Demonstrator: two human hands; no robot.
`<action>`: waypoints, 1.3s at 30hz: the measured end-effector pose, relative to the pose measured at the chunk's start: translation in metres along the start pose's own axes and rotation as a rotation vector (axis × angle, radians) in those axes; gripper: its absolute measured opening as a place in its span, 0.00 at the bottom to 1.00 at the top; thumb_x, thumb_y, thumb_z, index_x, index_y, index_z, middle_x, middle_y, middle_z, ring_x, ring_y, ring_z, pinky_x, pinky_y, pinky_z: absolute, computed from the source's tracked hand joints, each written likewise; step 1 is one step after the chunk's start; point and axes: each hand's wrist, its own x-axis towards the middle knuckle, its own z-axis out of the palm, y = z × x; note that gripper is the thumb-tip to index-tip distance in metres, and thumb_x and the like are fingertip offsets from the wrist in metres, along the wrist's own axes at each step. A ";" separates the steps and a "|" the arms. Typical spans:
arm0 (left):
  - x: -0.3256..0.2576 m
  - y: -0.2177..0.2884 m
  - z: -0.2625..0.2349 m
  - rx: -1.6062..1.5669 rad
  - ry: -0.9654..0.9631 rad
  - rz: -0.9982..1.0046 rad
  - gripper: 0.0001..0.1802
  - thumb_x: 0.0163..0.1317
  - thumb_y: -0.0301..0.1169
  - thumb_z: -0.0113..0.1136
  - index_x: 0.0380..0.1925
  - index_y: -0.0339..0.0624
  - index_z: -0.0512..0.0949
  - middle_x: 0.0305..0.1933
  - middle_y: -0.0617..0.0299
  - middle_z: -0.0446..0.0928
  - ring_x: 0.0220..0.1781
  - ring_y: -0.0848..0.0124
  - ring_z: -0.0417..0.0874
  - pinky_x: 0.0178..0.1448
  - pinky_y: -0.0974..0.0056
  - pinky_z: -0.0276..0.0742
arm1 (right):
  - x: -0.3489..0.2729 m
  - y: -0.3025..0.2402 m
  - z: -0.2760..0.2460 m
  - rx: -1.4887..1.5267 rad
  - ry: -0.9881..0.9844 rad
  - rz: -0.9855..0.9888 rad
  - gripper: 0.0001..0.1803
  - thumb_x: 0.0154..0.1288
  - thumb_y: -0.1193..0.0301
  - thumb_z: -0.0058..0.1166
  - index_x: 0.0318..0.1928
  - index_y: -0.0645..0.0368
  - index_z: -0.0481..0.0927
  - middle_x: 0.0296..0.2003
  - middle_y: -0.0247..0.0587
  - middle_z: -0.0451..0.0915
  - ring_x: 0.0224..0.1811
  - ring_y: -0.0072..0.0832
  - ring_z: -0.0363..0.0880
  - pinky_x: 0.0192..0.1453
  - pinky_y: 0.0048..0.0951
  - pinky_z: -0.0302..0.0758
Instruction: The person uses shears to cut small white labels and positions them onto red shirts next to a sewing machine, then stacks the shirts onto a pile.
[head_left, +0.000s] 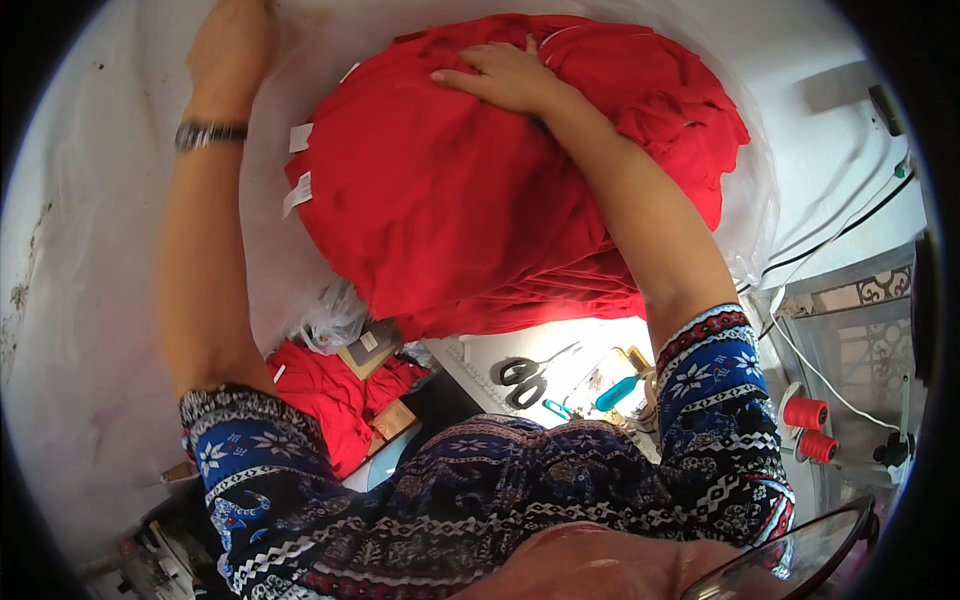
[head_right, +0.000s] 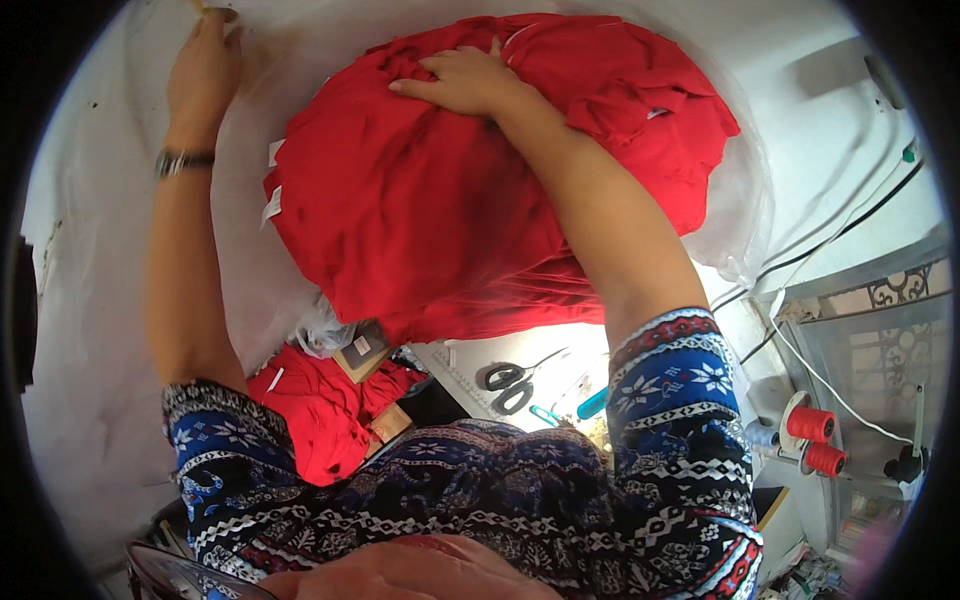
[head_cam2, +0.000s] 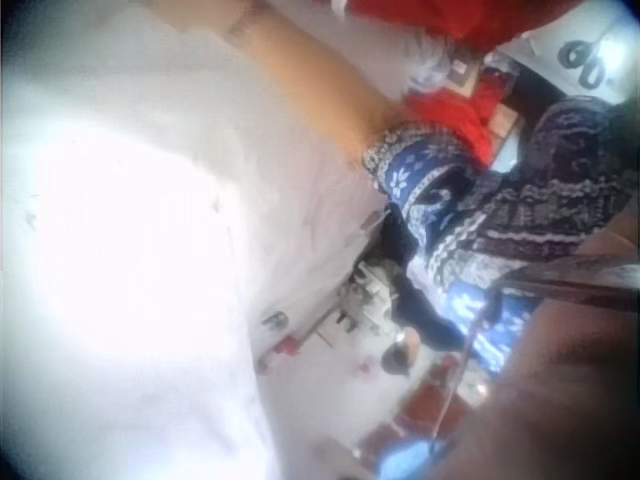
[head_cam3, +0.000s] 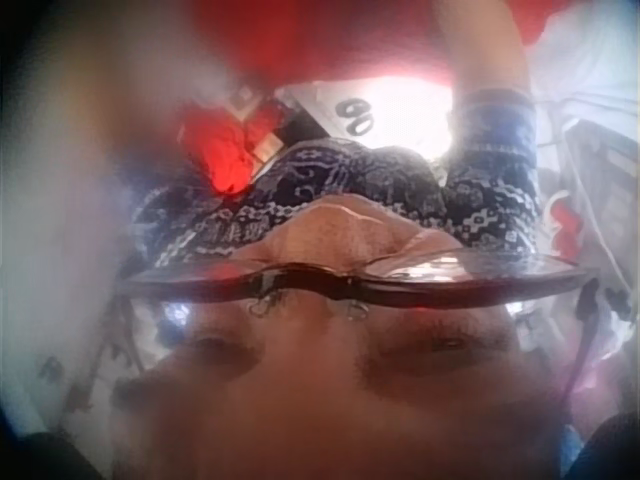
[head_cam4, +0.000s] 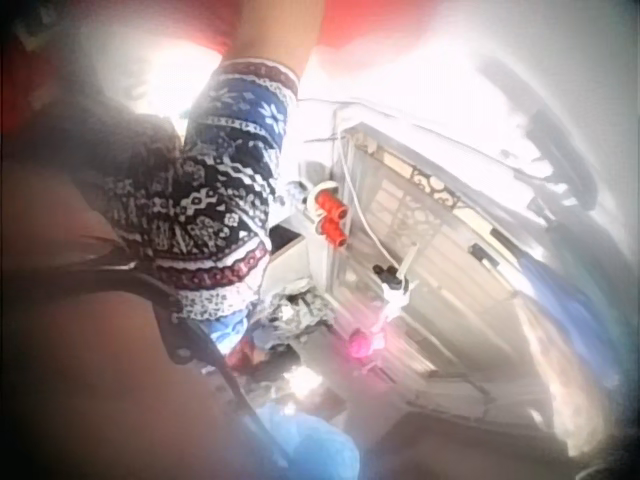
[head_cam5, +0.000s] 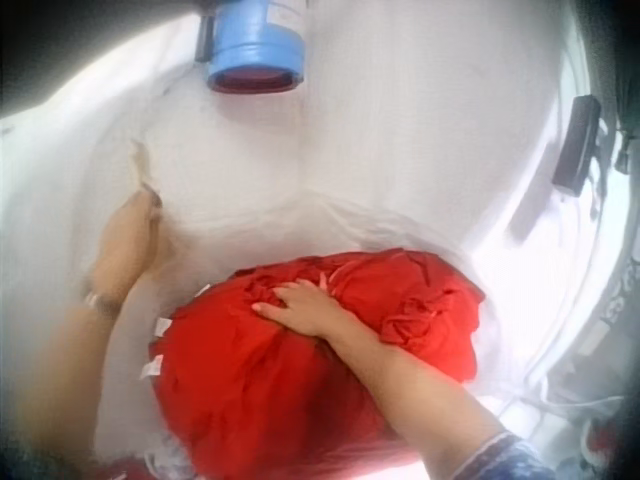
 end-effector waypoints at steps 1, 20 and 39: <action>-0.017 0.028 -0.024 0.096 -0.065 0.007 0.24 0.59 0.41 0.62 0.51 0.38 0.75 0.58 0.51 0.74 0.57 0.50 0.74 0.54 0.52 0.74 | 0.002 0.000 0.003 0.013 0.010 0.005 0.42 0.60 0.32 0.39 0.51 0.59 0.79 0.52 0.49 0.77 0.63 0.44 0.68 0.68 0.74 0.36; -0.040 0.039 0.135 -0.432 -0.469 -0.080 0.27 0.67 0.53 0.47 0.45 0.38 0.77 0.43 0.42 0.79 0.46 0.42 0.78 0.47 0.47 0.72 | -0.093 0.099 -0.125 0.338 0.144 0.184 0.24 0.68 0.58 0.50 0.57 0.63 0.74 0.54 0.54 0.77 0.57 0.44 0.74 0.62 0.34 0.68; -0.078 0.045 0.075 -0.616 -0.611 -0.071 0.35 0.67 0.56 0.47 0.65 0.43 0.65 0.68 0.47 0.63 0.69 0.56 0.64 0.70 0.59 0.60 | -0.100 0.192 -0.101 0.197 0.249 0.224 0.25 0.71 0.56 0.46 0.57 0.63 0.75 0.53 0.51 0.79 0.57 0.38 0.75 0.62 0.34 0.69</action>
